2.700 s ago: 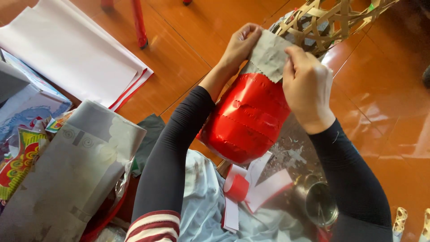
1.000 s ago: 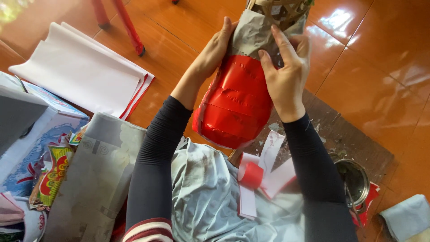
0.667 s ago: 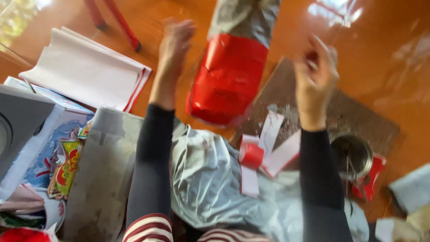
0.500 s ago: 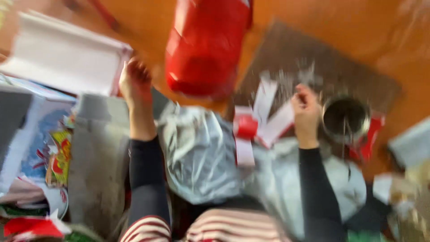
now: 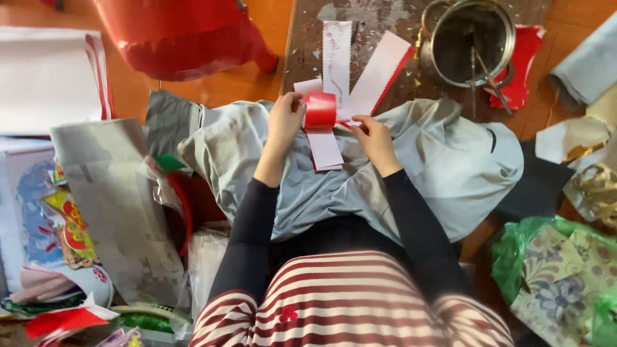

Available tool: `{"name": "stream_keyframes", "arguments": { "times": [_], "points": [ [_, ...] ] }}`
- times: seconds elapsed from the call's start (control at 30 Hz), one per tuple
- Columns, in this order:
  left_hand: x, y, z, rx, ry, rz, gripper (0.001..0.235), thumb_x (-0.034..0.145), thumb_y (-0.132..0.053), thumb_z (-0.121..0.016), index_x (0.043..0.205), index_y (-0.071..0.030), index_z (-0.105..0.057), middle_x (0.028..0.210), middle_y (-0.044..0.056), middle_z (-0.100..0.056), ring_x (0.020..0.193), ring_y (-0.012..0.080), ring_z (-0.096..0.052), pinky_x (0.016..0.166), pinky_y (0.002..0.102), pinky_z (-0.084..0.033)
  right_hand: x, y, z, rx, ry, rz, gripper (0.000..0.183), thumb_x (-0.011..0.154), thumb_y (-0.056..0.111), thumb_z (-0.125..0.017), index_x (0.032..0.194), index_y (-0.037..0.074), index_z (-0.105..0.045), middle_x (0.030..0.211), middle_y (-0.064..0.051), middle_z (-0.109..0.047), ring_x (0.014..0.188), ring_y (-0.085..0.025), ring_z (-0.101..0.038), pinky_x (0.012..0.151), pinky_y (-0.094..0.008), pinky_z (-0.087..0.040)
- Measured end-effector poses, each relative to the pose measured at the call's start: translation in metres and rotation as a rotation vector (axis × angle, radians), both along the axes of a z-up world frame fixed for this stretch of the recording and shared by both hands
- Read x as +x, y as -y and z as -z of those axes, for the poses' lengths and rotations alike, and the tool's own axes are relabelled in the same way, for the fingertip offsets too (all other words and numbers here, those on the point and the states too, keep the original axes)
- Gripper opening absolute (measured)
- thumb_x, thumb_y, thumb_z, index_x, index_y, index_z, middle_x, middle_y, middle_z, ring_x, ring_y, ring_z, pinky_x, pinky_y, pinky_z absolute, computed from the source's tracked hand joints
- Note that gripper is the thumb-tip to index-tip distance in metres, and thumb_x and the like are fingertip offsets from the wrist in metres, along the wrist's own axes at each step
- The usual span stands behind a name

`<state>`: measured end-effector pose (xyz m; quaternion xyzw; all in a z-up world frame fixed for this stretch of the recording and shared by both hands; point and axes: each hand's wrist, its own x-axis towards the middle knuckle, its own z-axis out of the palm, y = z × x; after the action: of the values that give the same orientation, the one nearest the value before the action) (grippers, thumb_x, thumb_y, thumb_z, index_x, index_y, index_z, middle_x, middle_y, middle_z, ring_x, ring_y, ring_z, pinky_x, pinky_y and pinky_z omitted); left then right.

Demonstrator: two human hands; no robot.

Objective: Decorating a paper model with colored paper strips and glue.

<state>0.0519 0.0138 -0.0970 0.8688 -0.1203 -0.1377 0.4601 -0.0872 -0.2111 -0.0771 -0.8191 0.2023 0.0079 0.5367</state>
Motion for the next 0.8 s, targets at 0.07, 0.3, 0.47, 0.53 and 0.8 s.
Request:
{"name": "stream_keyframes", "arguments": {
  "times": [0.07,0.3,0.47,0.53,0.8],
  "points": [
    [0.001,0.008,0.018,0.039,0.129,0.11,0.032,0.094,-0.015,-0.073,0.123,-0.005,-0.068,0.118,0.018,-0.071,0.113,0.0352,-0.066,0.099,0.044,-0.053,-0.001,-0.003,0.009,-0.123,0.104,-0.064,0.024,0.094,0.009,-0.074,0.117,0.006,-0.073,0.096,-0.013,-0.071,0.083,-0.021,-0.068,0.072,-0.031,-0.054],
    [-0.029,0.028,0.012,0.301,0.386,0.199,0.095,0.062,-0.025,-0.089,0.14,0.008,-0.047,0.135,0.031,-0.056,0.127,0.0508,-0.049,0.104,0.068,-0.033,0.013,-0.021,0.016,-0.611,0.284,-0.155,0.037,0.082,0.003,-0.074,0.12,0.007,-0.074,0.126,-0.016,-0.063,0.116,-0.037,-0.059,0.094,-0.047,-0.051],
    [-0.037,0.005,0.039,0.047,-0.011,0.195,0.064,0.071,-0.005,-0.069,0.135,-0.01,-0.06,0.13,0.017,-0.062,0.129,0.0377,-0.055,0.115,0.054,-0.044,0.025,-0.029,0.002,-0.733,0.333,-0.184,0.04,0.077,0.013,-0.078,0.116,0.007,-0.073,0.128,-0.017,-0.06,0.119,-0.038,-0.055,0.092,-0.053,-0.046],
    [-0.046,-0.005,0.025,0.022,-0.049,0.24,0.057,0.07,-0.005,-0.068,0.127,-0.01,-0.064,0.128,0.017,-0.059,0.126,0.0364,-0.055,0.114,0.052,-0.046,0.029,-0.027,0.021,-0.698,0.334,-0.148,0.033,0.079,0.012,-0.078,0.112,0.009,-0.074,0.125,-0.016,-0.063,0.116,-0.036,-0.057,0.092,-0.051,-0.047],
    [-0.046,-0.014,-0.038,0.199,-0.05,0.681,0.028,0.087,-0.035,-0.078,0.094,-0.008,-0.079,0.125,0.019,-0.064,0.123,0.0338,-0.054,0.107,0.061,-0.023,0.041,-0.016,0.006,-0.397,0.382,0.1,0.011,0.095,0.009,-0.072,0.104,0.004,-0.075,0.114,-0.015,-0.069,0.108,-0.035,-0.064,0.094,-0.043,-0.052]
  ]
}}
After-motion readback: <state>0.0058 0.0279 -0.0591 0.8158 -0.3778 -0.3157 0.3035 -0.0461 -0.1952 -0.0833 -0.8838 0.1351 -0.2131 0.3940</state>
